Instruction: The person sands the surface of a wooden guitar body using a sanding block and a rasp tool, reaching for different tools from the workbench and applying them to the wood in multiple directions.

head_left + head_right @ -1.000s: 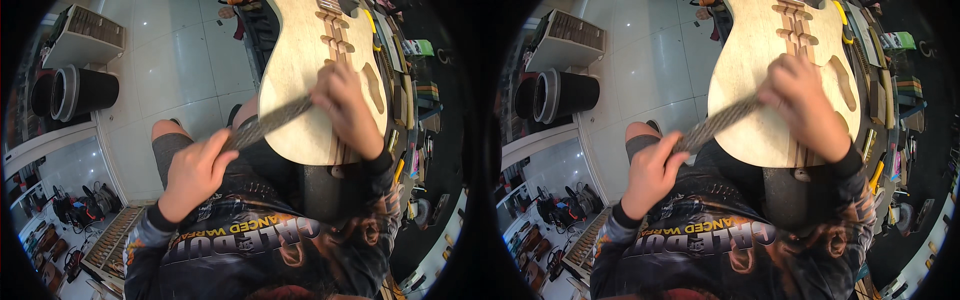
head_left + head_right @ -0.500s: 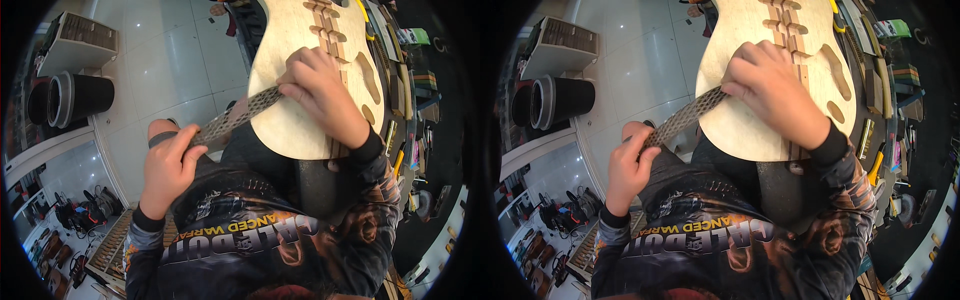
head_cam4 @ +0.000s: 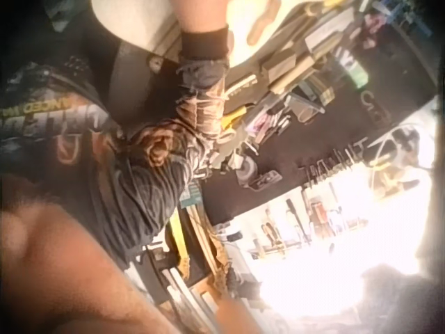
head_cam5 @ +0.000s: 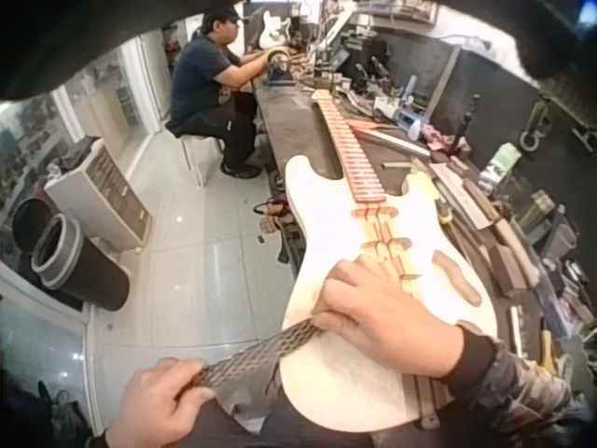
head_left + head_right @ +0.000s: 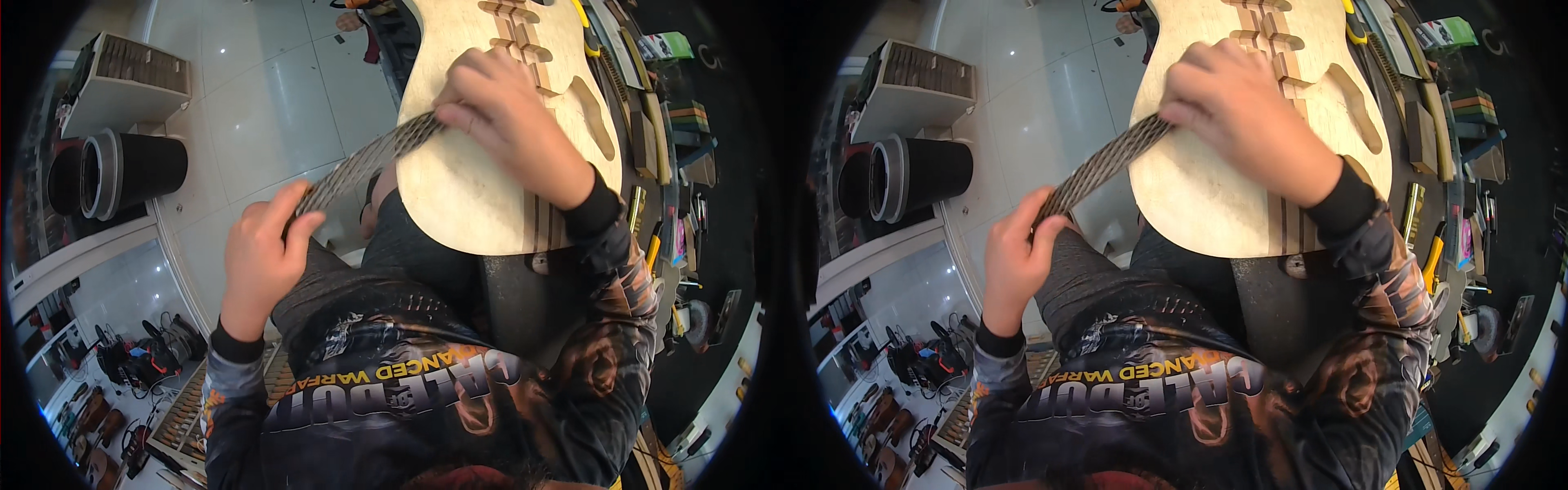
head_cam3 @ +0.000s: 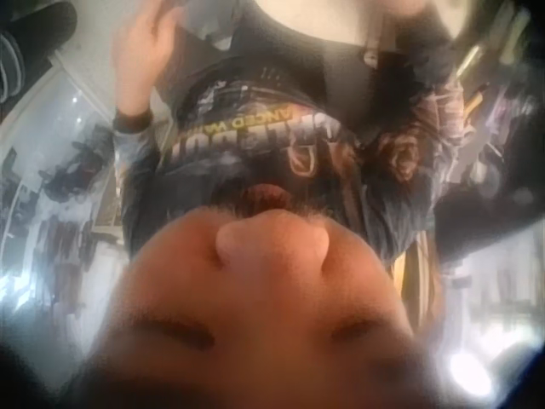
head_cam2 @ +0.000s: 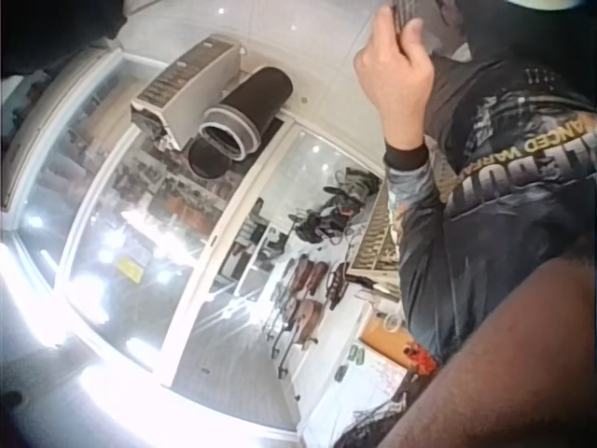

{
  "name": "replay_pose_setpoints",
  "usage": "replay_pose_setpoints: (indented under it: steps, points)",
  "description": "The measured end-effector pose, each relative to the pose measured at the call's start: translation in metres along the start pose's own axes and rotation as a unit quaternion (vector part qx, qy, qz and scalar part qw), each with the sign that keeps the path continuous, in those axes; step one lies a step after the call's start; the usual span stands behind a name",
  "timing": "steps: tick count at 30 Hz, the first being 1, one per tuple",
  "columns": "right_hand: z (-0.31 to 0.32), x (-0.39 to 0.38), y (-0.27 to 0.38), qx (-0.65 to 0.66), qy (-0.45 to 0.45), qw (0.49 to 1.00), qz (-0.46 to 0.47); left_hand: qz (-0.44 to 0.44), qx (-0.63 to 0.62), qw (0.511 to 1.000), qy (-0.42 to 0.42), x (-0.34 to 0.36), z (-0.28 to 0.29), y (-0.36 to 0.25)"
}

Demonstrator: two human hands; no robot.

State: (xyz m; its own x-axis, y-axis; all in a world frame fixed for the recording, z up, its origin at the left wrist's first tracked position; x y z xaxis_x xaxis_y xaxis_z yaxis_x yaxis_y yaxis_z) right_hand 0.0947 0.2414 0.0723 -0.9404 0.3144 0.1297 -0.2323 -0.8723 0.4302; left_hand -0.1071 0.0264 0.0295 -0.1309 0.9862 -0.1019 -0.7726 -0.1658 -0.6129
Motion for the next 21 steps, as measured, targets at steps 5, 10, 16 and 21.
replay_pose_setpoints:
  steps: [5,10,16,21]
  points:
    - [0.040,-0.036,-0.046,-0.005,-0.041,0.997,-0.067,-0.050,0.022,0.998,0.025,0.054,-0.015,-0.049]
    - [0.008,-0.043,-0.006,-0.006,0.029,0.997,-0.066,-0.024,-0.010,0.996,0.082,-0.001,-0.027,-0.027]
    - [0.016,-0.019,-0.024,-0.066,-0.016,0.997,-0.037,-0.015,0.011,0.999,0.031,0.017,-0.012,-0.033]
    - [0.014,-0.038,-0.023,-0.012,0.009,0.999,-0.043,-0.005,-0.006,0.999,0.040,0.000,-0.035,-0.036]
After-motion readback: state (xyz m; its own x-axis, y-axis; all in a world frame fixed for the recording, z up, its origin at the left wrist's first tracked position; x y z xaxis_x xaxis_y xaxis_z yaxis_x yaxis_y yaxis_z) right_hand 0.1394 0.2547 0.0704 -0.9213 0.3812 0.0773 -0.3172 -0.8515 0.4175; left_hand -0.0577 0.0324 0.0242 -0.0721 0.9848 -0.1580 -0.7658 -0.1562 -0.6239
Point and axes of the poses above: each hand's wrist, its own x-axis towards the middle knuckle, its own z-axis out of the back of the hand, y = z × x, the point moved 7 cm from there along x, towards the middle knuckle, and after that the axes turned 13 degrees about y, right-handed, at the moved point
